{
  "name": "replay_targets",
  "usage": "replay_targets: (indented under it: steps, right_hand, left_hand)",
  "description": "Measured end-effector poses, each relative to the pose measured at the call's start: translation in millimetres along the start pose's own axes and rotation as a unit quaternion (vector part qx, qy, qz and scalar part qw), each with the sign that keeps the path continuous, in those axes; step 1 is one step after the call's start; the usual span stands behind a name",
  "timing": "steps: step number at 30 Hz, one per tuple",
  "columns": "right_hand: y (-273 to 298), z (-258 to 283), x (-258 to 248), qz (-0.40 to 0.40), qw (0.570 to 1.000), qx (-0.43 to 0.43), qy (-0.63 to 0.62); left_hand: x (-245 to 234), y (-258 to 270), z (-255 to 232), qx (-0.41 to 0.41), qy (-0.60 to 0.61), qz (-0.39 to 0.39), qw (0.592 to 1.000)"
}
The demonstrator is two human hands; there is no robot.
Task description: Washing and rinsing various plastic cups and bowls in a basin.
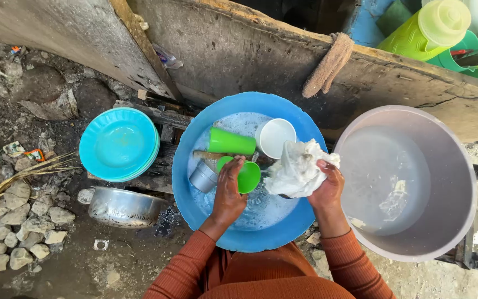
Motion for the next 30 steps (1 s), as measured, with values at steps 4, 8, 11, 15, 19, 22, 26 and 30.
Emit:
replay_targets:
  steps: [4, 8, 11, 15, 19, 22, 26, 30]
  right_hand:
    - [25.1, 28.0, 65.5, 0.047, 0.998, 0.010, -0.030]
    - [34.7, 12.3, 88.4, 0.046, 0.997, 0.035, -0.041]
    - [38.3, -25.8, 82.0, 0.063, 0.964, -0.006, 0.260]
    - [65.1, -46.3, 88.4, 0.231, 0.685, -0.214, 0.657]
    - [50.7, -68.5, 60.9, 0.404, 0.600, -0.274, 0.634]
    - [36.4, -80.8, 54.9, 0.470, 0.531, -0.237, 0.664]
    - [31.2, -99.2, 51.4, 0.485, 0.504, -0.244, 0.672]
    - [51.8, -121.6, 49.8, 0.439, 0.600, -0.178, 0.644]
  left_hand:
    - [-3.2, -7.2, 2.2, -0.020, -0.031, 0.001, 0.999]
    - [12.4, -10.5, 9.5, -0.065, -0.005, 0.034, 0.997]
    - [22.3, -8.3, 16.8, -0.122, 0.087, 0.040, 0.988]
    - [39.1, -3.1, 53.2, -0.123, 0.118, 0.041, 0.985]
    - [38.5, 6.1, 68.7, -0.124, 0.092, 0.089, 0.984]
    - [48.1, 16.5, 68.9, -0.111, 0.047, 0.109, 0.987]
    - [80.3, 61.7, 94.5, -0.217, -0.102, -0.077, 0.968]
    - [89.6, 90.1, 116.2, -0.650, 0.275, -0.215, 0.675]
Point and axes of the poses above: each hand's wrist, its own y-axis away from the middle knuckle, its own x-axis out of the palm, z = x × y, the point moved 1 cm from there along -y, towards the middle knuckle, and after that the axes turned 8 degrees about -z, right-handed, at the moved point
